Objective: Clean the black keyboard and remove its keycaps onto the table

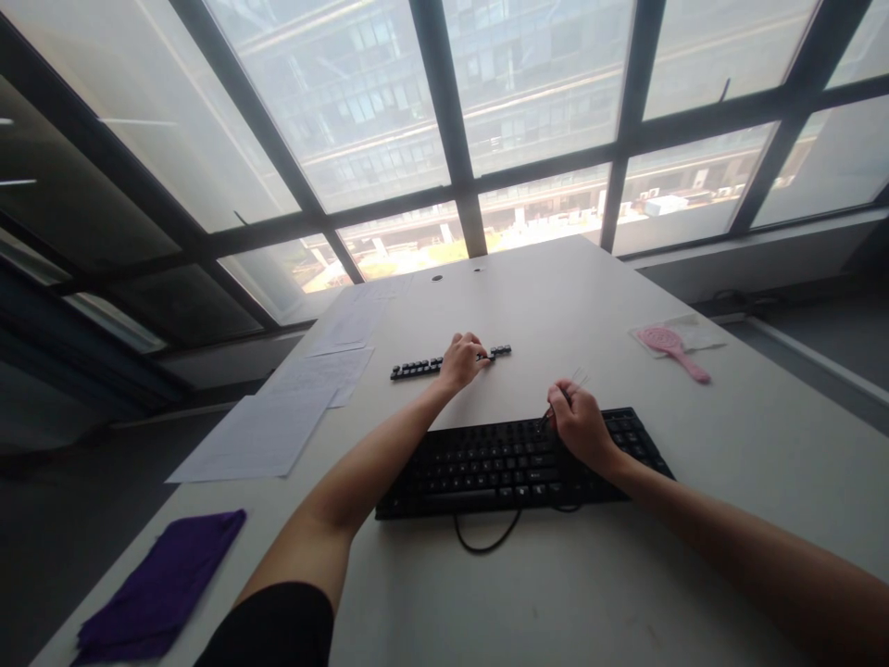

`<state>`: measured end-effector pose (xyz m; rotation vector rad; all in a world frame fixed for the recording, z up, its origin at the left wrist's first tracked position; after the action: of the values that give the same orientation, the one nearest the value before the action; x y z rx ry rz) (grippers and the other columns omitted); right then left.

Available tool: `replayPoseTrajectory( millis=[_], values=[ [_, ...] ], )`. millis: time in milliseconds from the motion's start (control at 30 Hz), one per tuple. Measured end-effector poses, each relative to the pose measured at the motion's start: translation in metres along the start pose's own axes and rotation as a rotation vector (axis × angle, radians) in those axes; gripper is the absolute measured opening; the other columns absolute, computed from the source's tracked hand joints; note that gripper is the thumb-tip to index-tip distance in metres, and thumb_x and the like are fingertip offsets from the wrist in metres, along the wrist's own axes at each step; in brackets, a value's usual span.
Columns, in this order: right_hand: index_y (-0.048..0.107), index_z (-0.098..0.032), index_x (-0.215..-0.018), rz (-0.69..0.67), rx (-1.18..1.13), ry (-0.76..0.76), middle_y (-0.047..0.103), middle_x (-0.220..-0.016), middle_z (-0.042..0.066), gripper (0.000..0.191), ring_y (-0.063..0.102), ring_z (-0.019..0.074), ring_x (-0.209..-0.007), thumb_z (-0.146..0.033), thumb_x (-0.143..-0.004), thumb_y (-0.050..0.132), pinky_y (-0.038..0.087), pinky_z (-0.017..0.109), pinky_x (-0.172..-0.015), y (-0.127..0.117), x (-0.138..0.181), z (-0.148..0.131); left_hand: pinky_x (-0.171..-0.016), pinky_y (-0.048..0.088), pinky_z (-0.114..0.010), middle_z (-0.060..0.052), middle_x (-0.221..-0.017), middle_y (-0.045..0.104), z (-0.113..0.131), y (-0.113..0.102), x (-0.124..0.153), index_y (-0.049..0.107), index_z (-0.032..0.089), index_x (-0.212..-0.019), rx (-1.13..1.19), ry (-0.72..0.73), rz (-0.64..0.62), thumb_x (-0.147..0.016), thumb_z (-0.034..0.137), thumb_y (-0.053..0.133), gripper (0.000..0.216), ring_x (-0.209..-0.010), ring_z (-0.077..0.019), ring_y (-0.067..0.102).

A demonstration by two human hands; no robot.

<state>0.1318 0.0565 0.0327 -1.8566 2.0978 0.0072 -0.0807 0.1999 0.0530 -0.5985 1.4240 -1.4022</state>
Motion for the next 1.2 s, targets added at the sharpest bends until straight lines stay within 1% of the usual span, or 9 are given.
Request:
replayPoseTrajectory(
  millis=[267,367,467,567,667,767,867,1033,1200],
  values=[
    [0.053,-0.022,-0.074,0.002,0.0,-0.001,0.058,-0.052,-0.002,0.029,0.055,0.0165,-0.048,-0.041,-0.094,0.045,0.044,0.028,-0.055,0.0,-0.001,0.0,-0.096,0.047,-0.038,-0.008,-0.11,0.062,0.0,-0.002,0.001,0.077,0.021,-0.088,0.027,-0.012,0.004,-0.081,0.025,0.075,0.008,-0.108,-0.0259,0.049],
    [0.052,-0.022,-0.073,0.001,-0.02,-0.003,0.057,-0.052,-0.002,0.029,0.055,0.0164,-0.048,-0.041,-0.094,0.046,0.044,0.027,-0.053,0.0,0.0,0.0,-0.098,0.045,-0.039,-0.008,-0.109,0.063,0.003,-0.011,0.001,0.077,0.02,-0.09,0.038,-0.009,0.037,-0.08,0.023,0.077,0.01,-0.107,-0.0248,0.051],
    [0.05,-0.023,-0.071,0.036,-0.087,0.016,0.055,-0.05,-0.002,0.03,0.052,0.0156,-0.046,-0.042,-0.093,0.046,0.042,0.026,-0.048,-0.001,0.0,0.0,-0.098,0.045,-0.038,-0.008,-0.106,0.065,0.016,-0.024,0.01,0.076,0.019,-0.094,0.048,0.003,0.049,-0.083,0.021,0.073,0.012,-0.103,-0.0234,0.055],
    [0.048,-0.023,-0.071,0.115,-0.199,0.06,0.052,-0.049,-0.004,0.03,0.047,0.0131,-0.04,-0.044,-0.093,0.046,0.039,0.024,-0.041,-0.008,-0.003,0.0,-0.091,0.048,-0.034,-0.008,-0.098,0.067,0.048,-0.032,0.036,0.075,0.019,-0.096,0.081,0.043,-0.023,-0.09,0.02,0.062,0.015,-0.093,-0.0211,0.061],
    [0.049,-0.022,-0.073,0.164,-0.243,0.077,0.051,-0.048,-0.005,0.03,0.043,0.011,-0.035,-0.046,-0.092,0.046,0.034,0.022,-0.036,-0.017,-0.012,-0.004,-0.081,0.049,-0.031,-0.007,-0.088,0.067,0.097,-0.033,0.074,0.073,0.02,-0.088,0.101,0.126,-0.104,-0.096,0.024,0.051,0.024,-0.084,-0.0198,0.063],
    [0.05,-0.022,-0.073,0.154,-0.201,0.039,0.051,-0.048,-0.004,0.029,0.043,0.0106,-0.036,-0.043,-0.091,0.046,0.033,0.021,-0.036,-0.029,-0.021,-0.011,-0.074,0.048,-0.029,-0.006,-0.086,0.066,0.142,-0.029,0.106,0.071,0.021,-0.09,0.146,0.19,-0.159,-0.096,0.026,0.05,0.023,-0.079,-0.0192,0.063],
    [0.05,-0.021,-0.07,0.117,-0.081,0.003,0.052,-0.047,-0.004,0.029,0.045,0.0114,-0.037,-0.041,-0.092,0.045,0.035,0.022,-0.039,-0.042,-0.022,-0.013,-0.073,0.048,-0.028,-0.006,-0.087,0.065,0.164,-0.022,0.119,0.069,0.021,-0.091,0.2,0.2,-0.154,-0.097,0.025,0.049,0.022,-0.079,-0.0187,0.063],
    [0.05,-0.022,-0.07,0.063,0.101,-0.02,0.054,-0.048,-0.002,0.031,0.052,0.0149,-0.044,-0.041,-0.094,0.044,0.04,0.025,-0.048,-0.052,-0.011,-0.002,-0.078,0.05,-0.029,-0.005,-0.091,0.065,0.16,-0.009,0.116,0.067,0.02,-0.093,0.334,0.153,-0.119,-0.093,0.021,0.054,0.013,-0.083,-0.0185,0.063],
    [0.052,-0.022,-0.071,-0.052,0.256,-0.046,0.059,-0.055,0.001,0.03,0.056,0.0175,-0.054,-0.037,-0.094,0.042,0.04,0.027,-0.057,-0.032,-0.012,0.001,-0.081,0.05,-0.029,-0.005,-0.095,0.067,0.153,-0.001,0.114,0.065,0.018,-0.095,0.491,0.123,-0.071,-0.09,0.013,0.054,0.014,-0.087,-0.0181,0.062]
  ],
)
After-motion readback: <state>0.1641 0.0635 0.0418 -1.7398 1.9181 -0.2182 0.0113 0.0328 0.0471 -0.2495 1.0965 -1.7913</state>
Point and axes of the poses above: each hand's wrist, its own x-axis away from the middle knuckle, its own y-axis out of the palm, z = x × y, the point moved 6 cm from there along -x, towards the middle knuckle
